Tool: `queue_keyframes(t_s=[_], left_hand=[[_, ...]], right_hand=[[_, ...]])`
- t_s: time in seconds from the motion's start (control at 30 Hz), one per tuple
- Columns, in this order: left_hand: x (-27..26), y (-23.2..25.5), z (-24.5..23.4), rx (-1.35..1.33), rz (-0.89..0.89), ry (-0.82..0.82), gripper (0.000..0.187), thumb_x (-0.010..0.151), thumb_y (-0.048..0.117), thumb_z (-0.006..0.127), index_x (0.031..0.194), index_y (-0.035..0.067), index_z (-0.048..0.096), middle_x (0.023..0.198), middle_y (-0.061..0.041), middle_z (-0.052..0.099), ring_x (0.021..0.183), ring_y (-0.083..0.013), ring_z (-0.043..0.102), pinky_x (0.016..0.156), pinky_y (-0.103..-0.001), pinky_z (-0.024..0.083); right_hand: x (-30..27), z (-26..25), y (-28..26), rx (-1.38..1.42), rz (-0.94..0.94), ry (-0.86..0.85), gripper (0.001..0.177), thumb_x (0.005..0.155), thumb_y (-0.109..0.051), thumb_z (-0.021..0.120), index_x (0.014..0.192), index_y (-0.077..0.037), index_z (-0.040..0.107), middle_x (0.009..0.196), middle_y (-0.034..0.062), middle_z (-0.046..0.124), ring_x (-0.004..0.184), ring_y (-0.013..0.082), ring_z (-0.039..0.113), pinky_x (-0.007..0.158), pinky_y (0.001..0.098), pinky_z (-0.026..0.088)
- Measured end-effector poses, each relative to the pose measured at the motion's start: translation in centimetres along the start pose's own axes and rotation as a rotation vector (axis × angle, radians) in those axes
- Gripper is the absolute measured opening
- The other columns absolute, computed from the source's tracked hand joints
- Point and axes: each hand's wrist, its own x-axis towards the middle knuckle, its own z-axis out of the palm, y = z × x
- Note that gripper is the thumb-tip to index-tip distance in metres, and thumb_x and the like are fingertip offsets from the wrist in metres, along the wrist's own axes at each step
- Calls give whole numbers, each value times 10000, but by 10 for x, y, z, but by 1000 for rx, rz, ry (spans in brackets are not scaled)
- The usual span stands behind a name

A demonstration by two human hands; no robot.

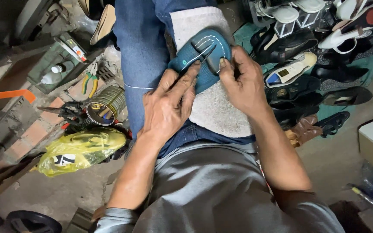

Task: Hand-sewing the upper part of a blue shoe to its base using a needle and thread while sitting on the floor.

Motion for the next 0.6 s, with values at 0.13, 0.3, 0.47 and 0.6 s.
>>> queue_keyframes(t_s=[0.13, 0.3, 0.47, 0.6], left_hand=[[1, 2, -2, 0, -4, -10, 247, 1028, 175, 644, 1225, 247, 773, 808, -10, 553, 598, -249, 638, 534, -324, 549], [3, 2, -8, 19, 23, -40, 256, 1027, 172, 637, 1235, 245, 767, 830, -25, 564, 611, -268, 648, 537, -349, 552], [4, -1, -13, 36, 12, -91, 281, 1021, 195, 630, 1256, 280, 759, 853, -11, 578, 630, -269, 670, 559, -352, 562], [8, -13, -22, 63, 44, -201, 299, 971, 193, 657, 1237, 277, 763, 869, -24, 613, 655, -302, 688, 580, -410, 575]], right_hand=[[-2, 0, 4, 12, 12, 0, 167, 1082, -64, 558, 924, -16, 576, 694, 137, 479, 690, 279, 586, 594, 384, 419], [2, 0, -3, 31, 16, -3, 147, 1072, -48, 558, 932, -14, 588, 671, 134, 461, 662, 234, 534, 596, 378, 435], [-1, 1, -6, 16, -1, -2, 153, 1070, -55, 554, 925, -12, 572, 692, 144, 490, 661, 235, 538, 593, 379, 440], [1, 3, -19, -113, -63, -8, 135, 1058, -88, 608, 939, -24, 612, 760, 197, 604, 614, 349, 583, 569, 433, 459]])
